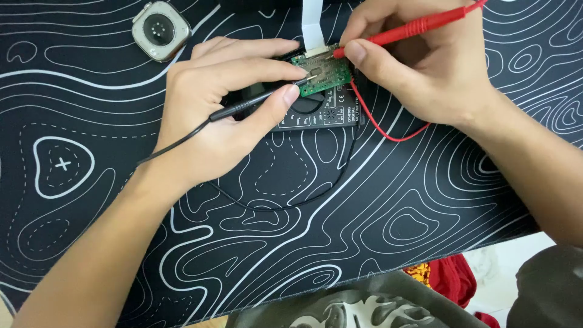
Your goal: Testing electrical components and traces on a circuit board using a digital multimeter.
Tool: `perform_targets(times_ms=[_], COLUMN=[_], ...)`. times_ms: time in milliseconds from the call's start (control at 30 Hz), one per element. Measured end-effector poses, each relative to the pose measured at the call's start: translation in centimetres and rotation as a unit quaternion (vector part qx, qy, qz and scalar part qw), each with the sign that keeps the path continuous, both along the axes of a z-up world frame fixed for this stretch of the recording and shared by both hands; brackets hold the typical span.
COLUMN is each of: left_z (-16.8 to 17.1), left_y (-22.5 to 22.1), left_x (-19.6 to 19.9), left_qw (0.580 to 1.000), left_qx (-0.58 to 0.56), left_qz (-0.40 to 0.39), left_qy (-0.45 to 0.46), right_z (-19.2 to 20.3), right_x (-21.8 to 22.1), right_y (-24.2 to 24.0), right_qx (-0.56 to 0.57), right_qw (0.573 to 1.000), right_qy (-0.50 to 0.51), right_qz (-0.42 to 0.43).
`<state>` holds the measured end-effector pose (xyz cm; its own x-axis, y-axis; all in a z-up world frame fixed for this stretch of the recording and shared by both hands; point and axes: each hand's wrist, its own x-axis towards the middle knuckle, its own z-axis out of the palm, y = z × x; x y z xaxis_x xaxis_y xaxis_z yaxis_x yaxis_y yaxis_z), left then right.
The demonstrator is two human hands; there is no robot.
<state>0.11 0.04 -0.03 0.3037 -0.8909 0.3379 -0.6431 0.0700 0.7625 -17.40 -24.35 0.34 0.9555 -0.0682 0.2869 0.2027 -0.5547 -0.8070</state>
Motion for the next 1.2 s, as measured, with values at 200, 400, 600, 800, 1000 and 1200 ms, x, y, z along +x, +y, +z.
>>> perform_targets(times_ms=[200,400,600,800,1000,1200], left_z=[0.2,0.2,-0.1,0.2,0.3,-0.3], left_y=[0.0,0.1,0.3,0.5,0.7,0.6], left_x=[0.6,0.4,0.3,-0.3,-0.4,-0.6], left_qw=[1.000,1.000,1.000,1.000,0.999,0.998], left_qx=[0.005,0.003,-0.015,-0.015,-0.016,-0.030], left_qz=[-0.024,-0.019,-0.012,0.007,0.013,0.017], left_qy=[0.017,0.025,0.011,-0.021,-0.033,-0.049], right_z=[-0.6,-0.1,0.6,0.8,0.4,1.3], right_x=[-0.5,-0.7,-0.7,-0.6,-0.7,-0.3], right_y=[-0.2,-2.0,-1.6,-0.8,-0.7,-1.0], right_qx=[-0.022,-0.172,-0.251,-0.253,-0.288,-0.291], right_qw=[0.999,0.980,0.961,0.962,0.951,0.951], right_qy=[-0.023,-0.096,-0.096,-0.089,-0.100,-0.068], right_qz=[-0.009,0.038,0.063,0.058,0.056,0.076])
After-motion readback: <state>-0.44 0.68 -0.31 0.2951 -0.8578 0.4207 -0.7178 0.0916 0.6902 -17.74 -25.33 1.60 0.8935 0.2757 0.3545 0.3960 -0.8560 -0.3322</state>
